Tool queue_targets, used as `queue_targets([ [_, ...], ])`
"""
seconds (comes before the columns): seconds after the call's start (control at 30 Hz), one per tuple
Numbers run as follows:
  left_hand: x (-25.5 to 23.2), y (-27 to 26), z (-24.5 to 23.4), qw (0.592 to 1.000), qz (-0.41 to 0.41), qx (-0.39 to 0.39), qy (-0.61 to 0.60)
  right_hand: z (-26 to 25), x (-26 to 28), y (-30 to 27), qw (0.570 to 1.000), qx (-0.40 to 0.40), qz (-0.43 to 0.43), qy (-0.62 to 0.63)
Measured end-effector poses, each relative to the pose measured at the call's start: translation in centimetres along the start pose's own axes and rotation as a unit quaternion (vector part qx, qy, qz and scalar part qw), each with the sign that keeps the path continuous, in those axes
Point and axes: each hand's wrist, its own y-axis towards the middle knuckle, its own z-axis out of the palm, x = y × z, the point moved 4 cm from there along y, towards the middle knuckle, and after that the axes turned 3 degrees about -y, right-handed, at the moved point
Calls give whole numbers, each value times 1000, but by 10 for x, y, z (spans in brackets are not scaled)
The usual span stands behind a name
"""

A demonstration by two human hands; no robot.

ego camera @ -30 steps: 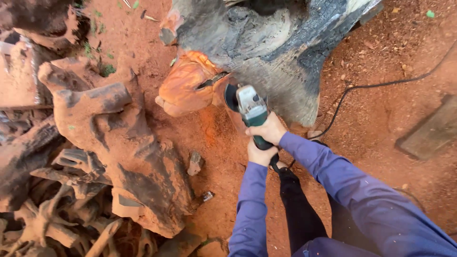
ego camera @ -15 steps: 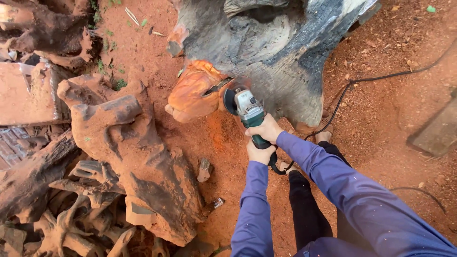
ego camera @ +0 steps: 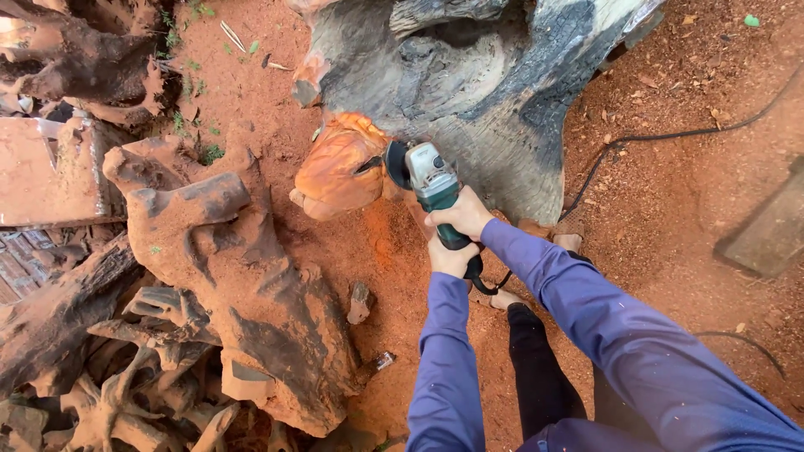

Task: Using an angle grinder to smooth and shape the surface of a large, irregular piece of wood.

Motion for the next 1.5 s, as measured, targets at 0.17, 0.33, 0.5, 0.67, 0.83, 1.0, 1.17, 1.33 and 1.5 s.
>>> queue_targets([
  [0.17,49,5,-3,999,20,-41,-30,6,-33,5,999,26,6,-24],
  [0.33,97,12,3,994,35,-75,-68,8,-40,-1,997,57,21,-52],
  [0.5,35,0,2,998,43,-2,-34,-6,-16,-7,1000,-7,1,6],
  [0.67,19,-7,5,999,21,5,-26,-9,-20,-6,1000,-18,-9,19],
  [0.83,24,-16,-5,999,13,-4,-30,0,-29,-10,1000,9,-7,-2],
  [1.0,60,-16,-11,997,15,-25,-69,17,-47,-14,999,36,0,-2],
  [1.17,92,-9,-12,996,31,-47,-67,20,-67,-10,999,39,6,-16],
  [1.33,116,-4,-6,991,54,-81,-91,20,-85,-3,998,52,14,-29],
  [1.5,63,-11,8,1000,10,-16,-17,-6,-35,-17,1000,10,0,29],
])
